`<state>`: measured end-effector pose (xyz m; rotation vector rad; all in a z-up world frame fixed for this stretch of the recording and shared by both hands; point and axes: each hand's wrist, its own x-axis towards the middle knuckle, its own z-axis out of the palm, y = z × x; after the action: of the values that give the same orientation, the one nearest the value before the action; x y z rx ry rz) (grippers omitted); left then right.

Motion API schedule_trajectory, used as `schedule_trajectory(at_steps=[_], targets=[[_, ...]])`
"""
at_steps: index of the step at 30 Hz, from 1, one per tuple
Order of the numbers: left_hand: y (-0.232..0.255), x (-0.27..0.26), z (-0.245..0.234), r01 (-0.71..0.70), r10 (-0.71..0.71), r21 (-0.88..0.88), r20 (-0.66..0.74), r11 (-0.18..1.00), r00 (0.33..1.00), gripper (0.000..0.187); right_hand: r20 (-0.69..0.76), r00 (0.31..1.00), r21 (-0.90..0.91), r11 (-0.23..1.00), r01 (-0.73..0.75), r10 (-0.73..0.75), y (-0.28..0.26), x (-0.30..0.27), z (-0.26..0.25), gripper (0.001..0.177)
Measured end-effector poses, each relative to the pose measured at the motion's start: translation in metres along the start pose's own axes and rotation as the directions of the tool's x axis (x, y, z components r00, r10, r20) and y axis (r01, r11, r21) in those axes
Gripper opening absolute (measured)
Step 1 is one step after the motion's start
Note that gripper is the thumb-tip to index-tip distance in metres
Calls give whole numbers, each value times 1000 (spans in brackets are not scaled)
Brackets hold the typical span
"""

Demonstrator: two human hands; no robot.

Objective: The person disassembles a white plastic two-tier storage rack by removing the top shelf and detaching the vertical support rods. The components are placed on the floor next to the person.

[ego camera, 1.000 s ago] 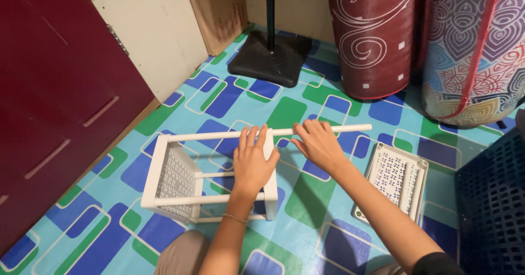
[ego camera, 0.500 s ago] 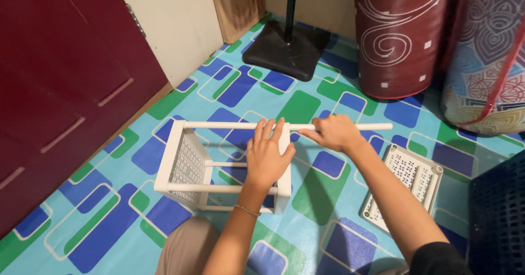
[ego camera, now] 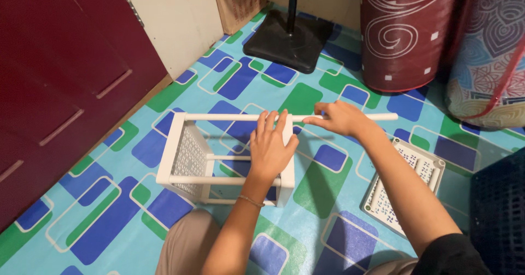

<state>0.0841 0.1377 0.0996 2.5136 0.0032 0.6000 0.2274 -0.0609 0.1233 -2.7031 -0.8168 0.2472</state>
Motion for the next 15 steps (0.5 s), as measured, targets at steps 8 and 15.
schedule_trajectory(at_steps=[8,15], targets=[[3,-4,3,6,-6,24,-3,1000,1000,64,-578,711,-386,902,195,-401,-43,-36,48,27],[7,-1,-3,6,-6,20,-1,1000,1000,66,-74,983,-177,972,152,-168,-24,-15,19,45]])
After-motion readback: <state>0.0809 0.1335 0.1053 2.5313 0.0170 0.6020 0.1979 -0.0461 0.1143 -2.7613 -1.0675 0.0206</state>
